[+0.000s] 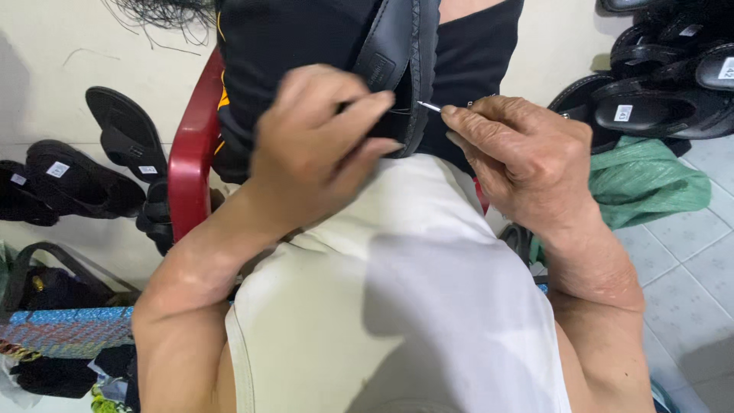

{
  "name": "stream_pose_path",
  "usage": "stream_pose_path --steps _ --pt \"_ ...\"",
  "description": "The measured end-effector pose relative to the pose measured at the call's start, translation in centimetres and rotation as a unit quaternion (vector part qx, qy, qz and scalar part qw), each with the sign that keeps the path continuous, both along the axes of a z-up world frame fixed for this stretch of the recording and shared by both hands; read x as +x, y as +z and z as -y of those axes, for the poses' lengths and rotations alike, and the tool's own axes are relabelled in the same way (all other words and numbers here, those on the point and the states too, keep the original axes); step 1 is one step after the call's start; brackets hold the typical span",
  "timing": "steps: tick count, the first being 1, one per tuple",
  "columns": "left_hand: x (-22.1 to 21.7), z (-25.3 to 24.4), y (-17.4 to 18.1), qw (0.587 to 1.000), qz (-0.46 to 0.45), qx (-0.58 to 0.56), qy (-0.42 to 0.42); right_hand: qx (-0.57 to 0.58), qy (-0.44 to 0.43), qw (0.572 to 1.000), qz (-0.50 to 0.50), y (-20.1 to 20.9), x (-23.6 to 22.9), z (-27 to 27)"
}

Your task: The person sews a black shoe using a needle and thread. They repeatedly push the needle through the shoe's upper and pull the thread to secure stitches. The hands remain in view throughout the process.

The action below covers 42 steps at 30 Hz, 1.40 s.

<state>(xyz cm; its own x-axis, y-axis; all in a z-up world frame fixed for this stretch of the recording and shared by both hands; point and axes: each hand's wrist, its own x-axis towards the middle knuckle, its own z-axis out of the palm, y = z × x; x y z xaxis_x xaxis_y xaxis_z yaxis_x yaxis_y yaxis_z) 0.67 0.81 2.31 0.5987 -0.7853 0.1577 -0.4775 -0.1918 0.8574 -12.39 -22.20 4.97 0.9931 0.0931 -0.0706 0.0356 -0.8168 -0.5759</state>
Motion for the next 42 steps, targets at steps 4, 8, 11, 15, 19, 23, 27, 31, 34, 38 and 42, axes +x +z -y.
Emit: stream_pose_path --steps 4,8,11,15,19,23,27,31,34,38,42 --pt "-0.9 2.1 -1.1 0.999 0.027 0.029 -0.008 -0.101 0.035 0.994 -0.019 1.8 1.0 0.2" --pt "-1.3 2.5 -1.7 0.997 0.038 0.061 0.005 -0.292 0.090 0.952 -0.015 3.0 1.6 0.2" --pt "-1.2 2.4 -2.5 0.998 0.019 0.060 0.003 -0.324 0.133 0.936 -0.033 3.3 2.3 0.5" --pt "-0.4 2.3 -3.3 1.000 -0.003 0.026 -0.014 -0.272 0.139 0.952 -0.020 2.2 3.2 0.8" --pt "-0.1 2.1 -4.1 1.000 0.005 -0.009 -0.027 -0.152 0.113 0.981 -0.034 0.4 3.5 0.5" --pt "0.1 1.8 -4.1 0.999 0.010 -0.003 -0.046 -0.095 0.090 0.991 -0.024 -0.3 3.5 0.1" --pt "-0.1 1.3 -2.9 0.996 0.078 0.016 -0.030 -0.078 0.086 0.993 -0.014 0.0 3.4 0.3" --pt "-0.1 1.3 -0.9 1.000 0.022 -0.004 -0.022 -0.032 0.081 0.995 -0.047 0.2 3.3 0.8" --pt "0.5 1.3 0.9 0.982 -0.184 -0.050 -0.004 -0.019 0.077 0.996 -0.043 -0.1 3.2 0.9" --pt "0.6 1.0 1.1 0.881 -0.457 -0.125 0.017 -0.003 0.070 0.996 -0.047 -0.4 3.0 1.1" --pt "-0.6 1.9 -0.3 0.857 -0.495 -0.127 0.073 0.016 0.076 0.995 -0.057 -0.6 3.1 1.3"
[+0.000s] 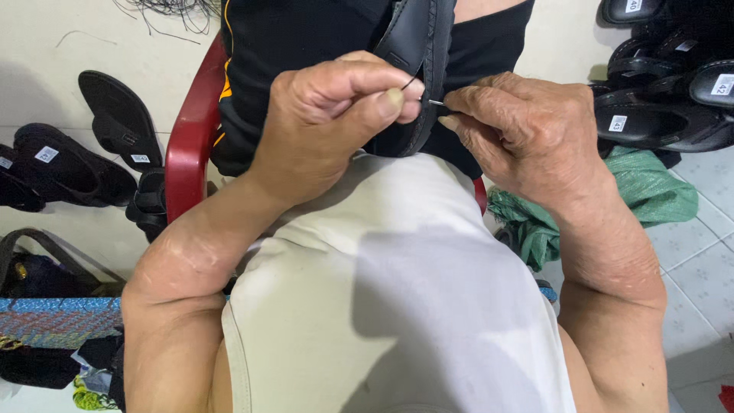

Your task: The person sews a black shoe using a needle and thread. They repeatedly push the needle through the shoe's upper and pull the thread to secure stitches. The hands remain in view throughout the process.

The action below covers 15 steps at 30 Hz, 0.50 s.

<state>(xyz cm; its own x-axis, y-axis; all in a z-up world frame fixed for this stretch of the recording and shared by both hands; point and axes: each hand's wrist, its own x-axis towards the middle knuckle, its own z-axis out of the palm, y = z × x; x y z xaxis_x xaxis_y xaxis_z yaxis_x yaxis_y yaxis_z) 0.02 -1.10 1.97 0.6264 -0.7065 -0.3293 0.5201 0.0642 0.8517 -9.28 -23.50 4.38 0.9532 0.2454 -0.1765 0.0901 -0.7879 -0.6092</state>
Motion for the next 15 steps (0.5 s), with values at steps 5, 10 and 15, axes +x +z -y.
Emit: stream_pose_path --steps 5,10,15 --pt "-1.6 1.3 -0.9 0.926 0.344 0.154 0.021 0.039 -0.001 0.999 -0.003 -0.4 0.1 0.5" --pt "-2.2 1.1 -2.3 0.940 0.263 0.215 -0.031 0.040 0.002 0.999 0.002 -0.7 0.1 0.5" --pt "-1.3 1.1 -2.0 0.964 0.178 0.186 -0.062 0.038 -0.018 0.999 0.005 -0.8 -0.3 -0.1"
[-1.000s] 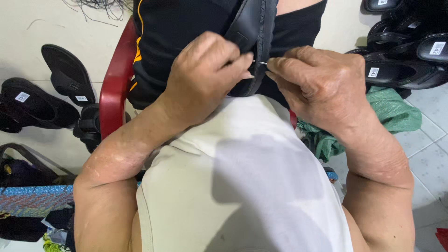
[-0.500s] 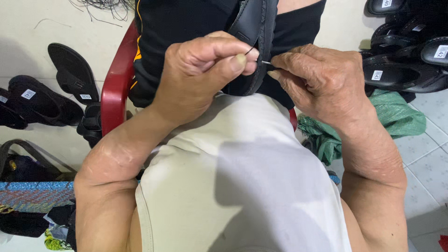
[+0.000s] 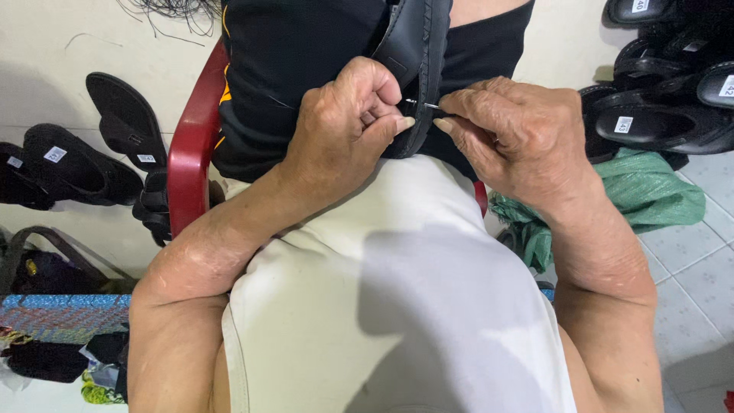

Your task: The person sews a black shoe using a needle and thread. They repeatedly push the needle through the shoe's upper and pull the thread to secure stitches. The hands remain in view throughout the process.

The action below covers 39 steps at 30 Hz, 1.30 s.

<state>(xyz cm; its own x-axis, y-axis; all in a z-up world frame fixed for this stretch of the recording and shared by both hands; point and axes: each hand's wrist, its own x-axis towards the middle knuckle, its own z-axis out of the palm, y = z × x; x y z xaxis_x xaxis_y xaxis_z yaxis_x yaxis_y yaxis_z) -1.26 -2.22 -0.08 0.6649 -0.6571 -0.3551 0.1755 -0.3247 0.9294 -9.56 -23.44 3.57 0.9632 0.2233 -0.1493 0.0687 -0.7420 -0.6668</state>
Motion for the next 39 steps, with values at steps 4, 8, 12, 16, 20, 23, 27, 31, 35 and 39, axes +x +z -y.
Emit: stream_pose_path --steps 4,8,12,16,20,23,27,31,35,39 --pt "0.3 -0.1 0.2 0.999 -0.033 0.009 -0.030 -0.011 -0.023 1.000 -0.010 -0.2 -1.3 -0.3" --pt "-0.1 0.6 -0.2 0.989 -0.144 0.019 0.018 -0.114 -0.031 0.993 -0.006 0.6 -3.7 -0.3" --pt "0.3 1.2 0.2 0.953 -0.285 -0.063 0.083 -0.124 -0.053 0.991 0.006 0.9 -5.1 -1.0" --pt "0.6 1.3 0.2 0.940 -0.323 -0.052 0.097 -0.103 -0.090 0.990 -0.029 1.4 -4.9 -2.1" --pt "0.7 1.3 -0.7 0.929 -0.341 -0.052 0.130 0.054 -0.177 0.972 -0.144 3.7 -3.9 -2.5" --pt "0.7 2.2 -0.7 0.916 -0.363 -0.047 0.167 0.028 -0.250 0.952 -0.173 3.6 -7.4 -1.9" --pt "1.3 1.1 0.4 0.953 -0.260 -0.032 0.150 0.113 -0.200 0.970 -0.080 -0.2 -6.6 -2.5" --pt "0.9 -1.3 1.5 0.964 -0.202 -0.016 0.175 0.063 -0.309 0.949 -0.003 -1.6 -5.8 -4.4" --pt "0.7 -2.0 1.0 0.993 0.109 -0.024 -0.024 0.160 -0.304 0.939 -0.007 -2.2 -3.4 -4.8" --pt "0.6 -0.3 0.6 0.989 0.106 -0.095 -0.046 0.514 -0.377 0.751 -0.170 -2.9 -4.3 -4.3"
